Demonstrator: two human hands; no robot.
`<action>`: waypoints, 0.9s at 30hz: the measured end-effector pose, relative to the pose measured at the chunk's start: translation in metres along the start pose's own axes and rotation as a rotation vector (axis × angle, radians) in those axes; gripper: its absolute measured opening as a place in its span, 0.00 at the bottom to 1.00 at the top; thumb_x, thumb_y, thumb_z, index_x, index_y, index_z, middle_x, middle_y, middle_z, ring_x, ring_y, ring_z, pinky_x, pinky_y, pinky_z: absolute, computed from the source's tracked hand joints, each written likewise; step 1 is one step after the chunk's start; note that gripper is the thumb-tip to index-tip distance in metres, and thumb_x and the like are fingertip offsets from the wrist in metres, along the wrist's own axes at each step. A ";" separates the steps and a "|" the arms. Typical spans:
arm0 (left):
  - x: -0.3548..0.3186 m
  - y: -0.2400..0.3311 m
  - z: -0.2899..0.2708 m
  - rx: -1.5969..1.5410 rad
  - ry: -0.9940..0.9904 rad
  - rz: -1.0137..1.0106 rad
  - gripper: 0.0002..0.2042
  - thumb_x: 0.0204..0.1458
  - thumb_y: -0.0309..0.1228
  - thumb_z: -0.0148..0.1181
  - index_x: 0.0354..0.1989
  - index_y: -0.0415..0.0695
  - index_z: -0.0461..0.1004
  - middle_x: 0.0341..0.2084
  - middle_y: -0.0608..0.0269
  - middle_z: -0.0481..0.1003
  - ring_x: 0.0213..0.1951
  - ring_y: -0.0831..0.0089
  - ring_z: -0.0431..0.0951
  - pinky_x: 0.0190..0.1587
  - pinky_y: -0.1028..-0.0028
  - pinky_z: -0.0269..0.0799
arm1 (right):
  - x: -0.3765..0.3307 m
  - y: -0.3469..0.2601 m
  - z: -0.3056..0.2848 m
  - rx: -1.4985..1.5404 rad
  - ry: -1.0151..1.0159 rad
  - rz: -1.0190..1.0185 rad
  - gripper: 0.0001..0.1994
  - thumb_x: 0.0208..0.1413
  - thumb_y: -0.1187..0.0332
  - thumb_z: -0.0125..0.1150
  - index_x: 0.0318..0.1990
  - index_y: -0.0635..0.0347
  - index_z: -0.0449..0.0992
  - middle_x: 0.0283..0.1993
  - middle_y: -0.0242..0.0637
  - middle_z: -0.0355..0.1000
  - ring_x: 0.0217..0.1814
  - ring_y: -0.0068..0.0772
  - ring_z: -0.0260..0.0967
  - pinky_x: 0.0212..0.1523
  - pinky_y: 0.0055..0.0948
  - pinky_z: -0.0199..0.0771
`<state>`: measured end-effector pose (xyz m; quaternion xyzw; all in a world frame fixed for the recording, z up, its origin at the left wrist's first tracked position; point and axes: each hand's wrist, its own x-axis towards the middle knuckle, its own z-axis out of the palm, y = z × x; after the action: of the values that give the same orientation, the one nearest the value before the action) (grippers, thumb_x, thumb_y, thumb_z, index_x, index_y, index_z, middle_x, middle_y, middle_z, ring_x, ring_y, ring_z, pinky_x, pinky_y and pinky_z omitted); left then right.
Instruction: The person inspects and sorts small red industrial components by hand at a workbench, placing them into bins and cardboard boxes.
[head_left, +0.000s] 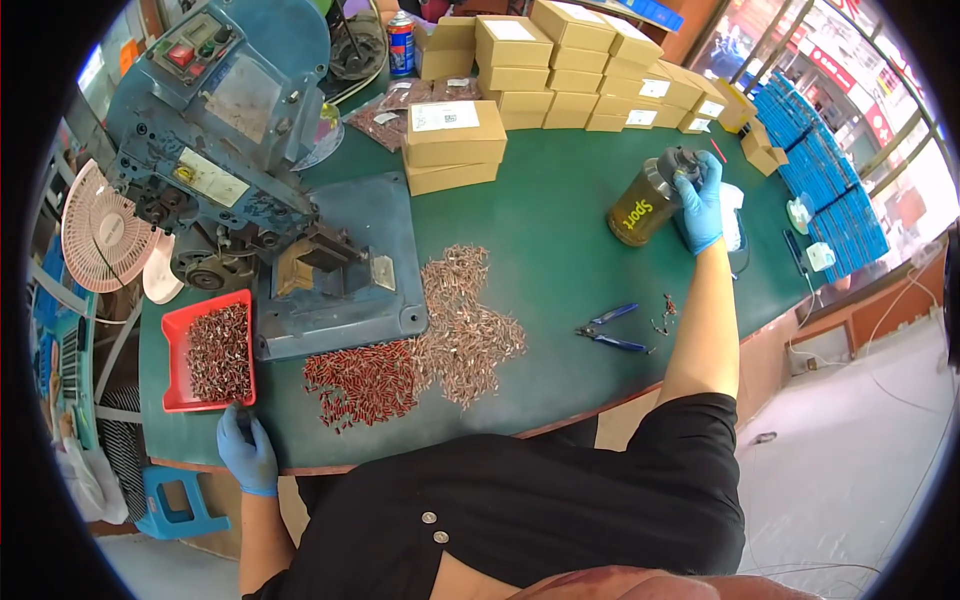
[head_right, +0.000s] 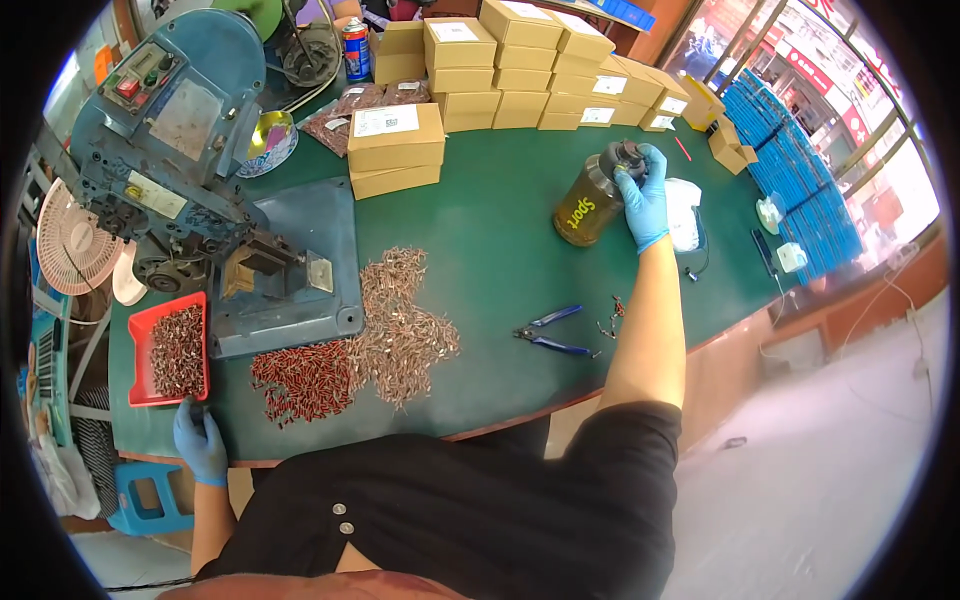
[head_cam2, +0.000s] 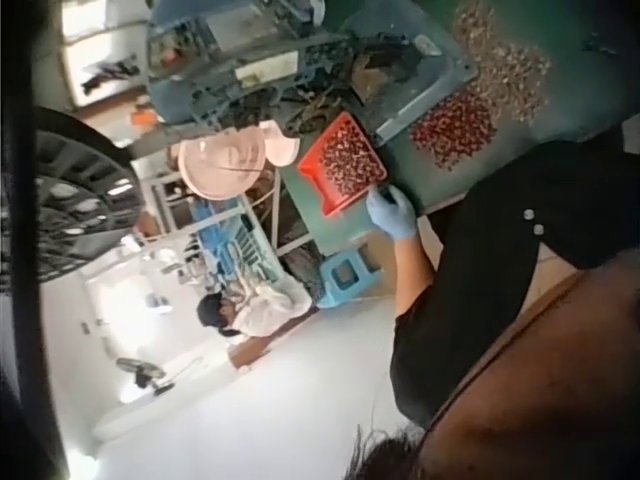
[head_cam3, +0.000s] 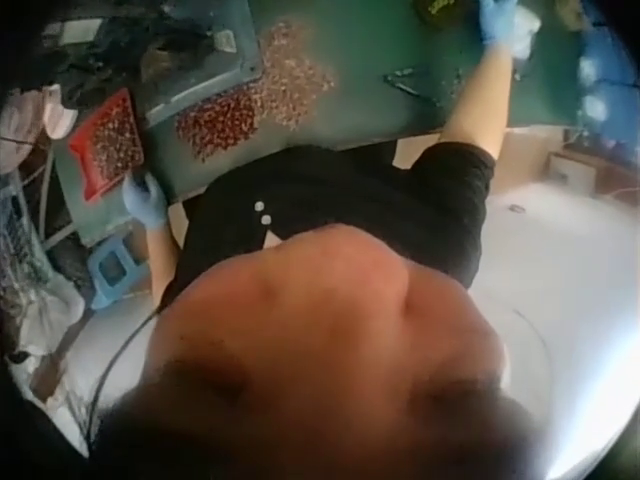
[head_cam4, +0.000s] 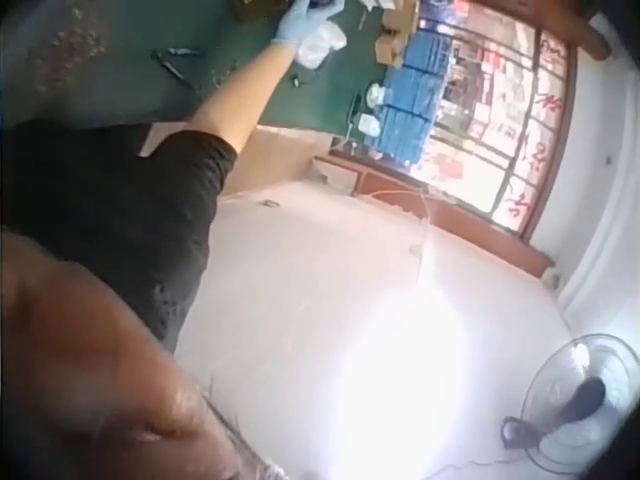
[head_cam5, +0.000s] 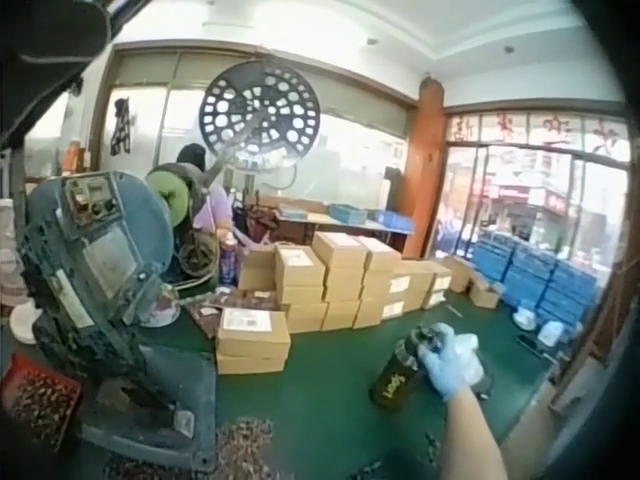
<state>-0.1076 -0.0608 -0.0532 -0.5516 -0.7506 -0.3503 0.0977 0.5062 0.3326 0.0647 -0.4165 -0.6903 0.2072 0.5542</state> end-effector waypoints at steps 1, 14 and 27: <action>0.000 0.000 0.000 0.000 0.002 -0.002 0.17 0.51 0.18 0.52 0.52 0.35 0.67 0.33 0.53 0.70 0.33 0.63 0.72 0.39 0.69 0.69 | 0.001 0.001 0.002 0.004 0.029 -0.049 0.24 0.58 0.71 0.58 0.59 0.56 0.56 0.56 0.40 0.63 0.58 0.33 0.61 0.60 0.30 0.60; -0.001 -0.001 0.004 -0.063 0.012 -0.076 0.16 0.50 0.19 0.55 0.49 0.35 0.68 0.31 0.54 0.70 0.32 0.62 0.72 0.38 0.67 0.69 | -0.013 0.018 0.013 0.141 0.179 0.184 0.48 0.44 0.73 0.70 0.68 0.58 0.42 0.63 0.46 0.57 0.62 0.38 0.60 0.63 0.34 0.61; -0.002 -0.005 0.003 -0.124 -0.031 -0.070 0.19 0.51 0.18 0.54 0.52 0.34 0.66 0.34 0.54 0.70 0.34 0.64 0.72 0.40 0.69 0.70 | -0.035 -0.065 0.032 0.068 0.124 0.029 0.41 0.35 0.71 0.72 0.61 0.62 0.57 0.57 0.39 0.65 0.57 0.32 0.64 0.59 0.31 0.65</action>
<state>-0.1108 -0.0612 -0.0592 -0.5353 -0.7479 -0.3906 0.0393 0.4547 0.2729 0.0825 -0.4194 -0.6410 0.2122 0.6068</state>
